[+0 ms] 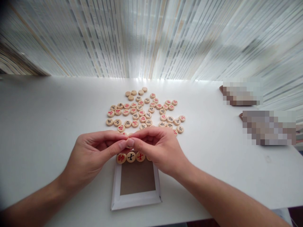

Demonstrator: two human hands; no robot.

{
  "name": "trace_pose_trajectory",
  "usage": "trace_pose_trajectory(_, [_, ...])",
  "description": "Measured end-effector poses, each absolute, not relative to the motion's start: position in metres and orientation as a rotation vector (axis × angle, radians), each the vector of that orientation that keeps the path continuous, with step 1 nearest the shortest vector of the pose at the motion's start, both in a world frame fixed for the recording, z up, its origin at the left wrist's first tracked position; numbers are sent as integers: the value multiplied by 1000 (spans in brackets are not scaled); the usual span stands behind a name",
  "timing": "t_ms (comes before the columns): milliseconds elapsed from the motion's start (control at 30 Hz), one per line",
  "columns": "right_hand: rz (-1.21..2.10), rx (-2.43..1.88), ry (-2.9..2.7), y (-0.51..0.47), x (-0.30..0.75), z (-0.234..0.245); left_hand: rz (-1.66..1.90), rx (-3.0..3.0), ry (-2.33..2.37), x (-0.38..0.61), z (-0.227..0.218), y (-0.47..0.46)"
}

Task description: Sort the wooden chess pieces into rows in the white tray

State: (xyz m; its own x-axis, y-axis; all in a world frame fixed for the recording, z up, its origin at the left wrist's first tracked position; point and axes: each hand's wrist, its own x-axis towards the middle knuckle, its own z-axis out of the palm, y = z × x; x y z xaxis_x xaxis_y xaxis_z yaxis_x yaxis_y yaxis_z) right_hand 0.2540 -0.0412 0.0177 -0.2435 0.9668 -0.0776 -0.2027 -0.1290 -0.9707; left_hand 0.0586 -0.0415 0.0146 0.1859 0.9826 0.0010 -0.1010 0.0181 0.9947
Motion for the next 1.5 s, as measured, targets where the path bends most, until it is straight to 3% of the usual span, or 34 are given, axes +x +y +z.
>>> trace_pose_trajectory(600, [1752, -983, -971, -39, 258, 12, 982, 848, 870, 57, 13, -37])
trace_pose_trajectory(1500, [1834, -901, -1080, -41, 259, 18, 1243, 1382, 975, 56, 16, -48])
